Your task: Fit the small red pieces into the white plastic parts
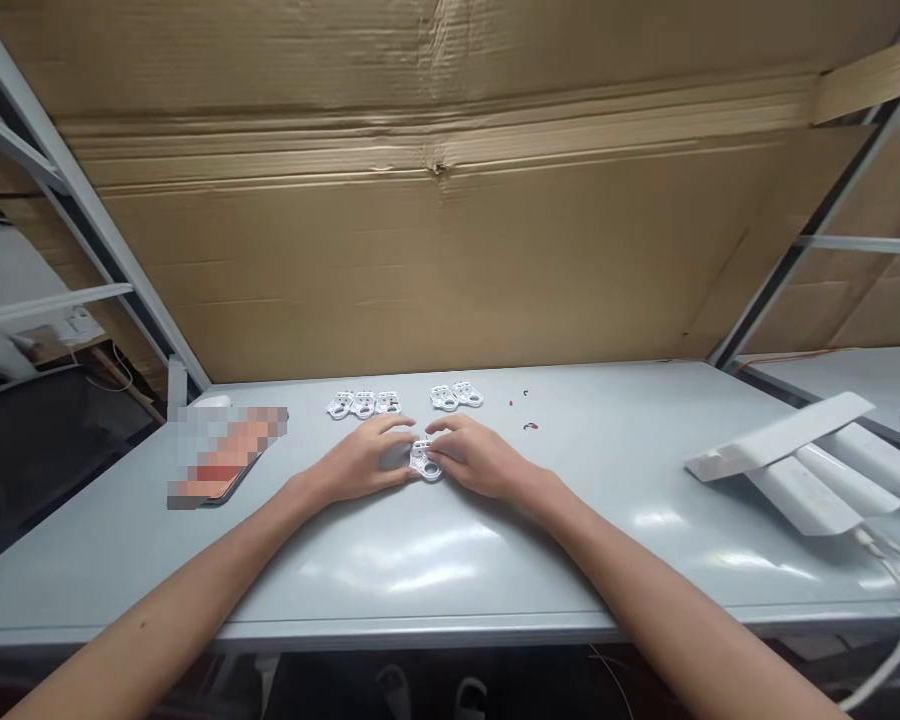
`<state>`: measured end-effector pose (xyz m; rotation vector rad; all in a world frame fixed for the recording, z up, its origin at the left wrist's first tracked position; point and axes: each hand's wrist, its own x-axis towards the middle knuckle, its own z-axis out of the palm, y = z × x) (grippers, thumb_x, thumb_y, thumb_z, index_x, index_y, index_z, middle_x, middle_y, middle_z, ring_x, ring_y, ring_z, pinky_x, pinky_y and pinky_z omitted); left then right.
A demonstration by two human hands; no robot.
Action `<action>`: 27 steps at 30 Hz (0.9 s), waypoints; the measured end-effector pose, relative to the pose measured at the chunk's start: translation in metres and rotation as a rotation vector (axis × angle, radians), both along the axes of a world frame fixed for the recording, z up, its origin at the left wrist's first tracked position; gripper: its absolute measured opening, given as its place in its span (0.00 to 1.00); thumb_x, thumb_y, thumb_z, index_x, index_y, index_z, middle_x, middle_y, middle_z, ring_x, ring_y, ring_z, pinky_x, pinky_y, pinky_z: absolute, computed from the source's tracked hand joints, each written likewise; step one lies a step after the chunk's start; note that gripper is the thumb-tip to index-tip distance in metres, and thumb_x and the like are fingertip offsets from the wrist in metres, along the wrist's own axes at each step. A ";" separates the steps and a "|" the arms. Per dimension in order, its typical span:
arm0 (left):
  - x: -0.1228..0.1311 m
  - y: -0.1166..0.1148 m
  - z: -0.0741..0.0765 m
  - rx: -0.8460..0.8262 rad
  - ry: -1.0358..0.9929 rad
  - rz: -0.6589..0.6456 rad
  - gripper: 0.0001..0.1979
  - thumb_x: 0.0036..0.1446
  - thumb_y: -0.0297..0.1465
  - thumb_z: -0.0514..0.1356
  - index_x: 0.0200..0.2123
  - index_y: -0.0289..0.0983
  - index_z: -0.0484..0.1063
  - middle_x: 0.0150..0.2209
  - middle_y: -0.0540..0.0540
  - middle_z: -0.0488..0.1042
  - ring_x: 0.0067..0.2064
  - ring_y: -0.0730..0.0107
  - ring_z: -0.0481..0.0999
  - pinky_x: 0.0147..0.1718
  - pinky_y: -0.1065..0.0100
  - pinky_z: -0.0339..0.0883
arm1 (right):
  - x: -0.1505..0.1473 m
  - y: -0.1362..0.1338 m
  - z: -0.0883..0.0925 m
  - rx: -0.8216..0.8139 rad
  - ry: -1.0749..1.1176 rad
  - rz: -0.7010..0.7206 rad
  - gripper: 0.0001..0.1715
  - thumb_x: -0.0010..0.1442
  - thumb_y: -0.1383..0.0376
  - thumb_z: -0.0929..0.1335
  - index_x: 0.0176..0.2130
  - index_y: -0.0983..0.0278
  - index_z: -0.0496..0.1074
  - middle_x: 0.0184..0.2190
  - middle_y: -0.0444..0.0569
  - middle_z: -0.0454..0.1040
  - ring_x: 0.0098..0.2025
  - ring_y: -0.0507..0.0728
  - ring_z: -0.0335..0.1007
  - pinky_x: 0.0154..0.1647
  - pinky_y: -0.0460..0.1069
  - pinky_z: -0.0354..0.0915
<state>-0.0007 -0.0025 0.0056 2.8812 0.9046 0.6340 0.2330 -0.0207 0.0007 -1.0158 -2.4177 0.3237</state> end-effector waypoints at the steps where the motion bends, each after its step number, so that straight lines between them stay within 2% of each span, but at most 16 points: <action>1: 0.000 0.000 0.000 -0.001 0.002 0.006 0.15 0.60 0.39 0.63 0.47 0.39 0.74 0.55 0.37 0.70 0.55 0.53 0.70 0.54 0.55 0.66 | 0.001 -0.001 0.002 0.002 -0.015 -0.001 0.14 0.64 0.67 0.64 0.38 0.57 0.80 0.54 0.53 0.73 0.53 0.62 0.71 0.51 0.58 0.68; 6: -0.001 0.003 -0.003 0.015 0.005 0.036 0.14 0.61 0.39 0.62 0.46 0.38 0.74 0.54 0.37 0.71 0.56 0.52 0.70 0.54 0.54 0.66 | 0.003 -0.004 0.009 0.000 -0.014 0.029 0.15 0.65 0.63 0.65 0.47 0.58 0.78 0.54 0.54 0.74 0.53 0.62 0.71 0.53 0.57 0.66; 9: -0.004 0.006 -0.005 0.041 0.027 0.065 0.15 0.62 0.41 0.61 0.47 0.38 0.73 0.55 0.37 0.71 0.58 0.51 0.69 0.56 0.53 0.64 | 0.002 -0.004 0.009 -0.007 -0.010 0.055 0.15 0.64 0.60 0.66 0.48 0.58 0.78 0.52 0.54 0.75 0.52 0.62 0.72 0.53 0.57 0.67; 13: -0.011 0.011 -0.006 0.016 0.105 0.164 0.26 0.61 0.48 0.60 0.56 0.37 0.68 0.61 0.34 0.65 0.65 0.47 0.61 0.62 0.47 0.54 | -0.003 -0.003 0.005 0.035 -0.020 0.023 0.16 0.65 0.59 0.66 0.48 0.60 0.78 0.52 0.55 0.75 0.52 0.63 0.71 0.52 0.57 0.67; 17: -0.019 0.015 -0.006 -0.099 0.192 0.289 0.38 0.63 0.54 0.52 0.65 0.34 0.57 0.68 0.32 0.53 0.70 0.45 0.48 0.66 0.43 0.41 | -0.006 0.001 -0.004 0.090 -0.028 -0.032 0.17 0.66 0.59 0.64 0.50 0.60 0.76 0.53 0.56 0.74 0.55 0.64 0.70 0.54 0.59 0.67; 23: -0.019 0.015 -0.003 -0.194 0.274 0.372 0.37 0.66 0.53 0.43 0.68 0.34 0.51 0.70 0.36 0.49 0.71 0.52 0.42 0.67 0.49 0.35 | -0.004 0.004 -0.012 0.165 -0.059 -0.097 0.21 0.67 0.61 0.62 0.56 0.62 0.72 0.63 0.58 0.64 0.64 0.67 0.60 0.61 0.64 0.62; 27: -0.019 0.016 -0.004 -0.188 0.267 0.371 0.36 0.66 0.52 0.44 0.68 0.33 0.52 0.70 0.37 0.49 0.71 0.51 0.43 0.67 0.50 0.36 | -0.007 -0.002 -0.009 0.146 -0.049 -0.029 0.21 0.67 0.62 0.61 0.57 0.60 0.71 0.61 0.55 0.69 0.62 0.65 0.64 0.61 0.63 0.63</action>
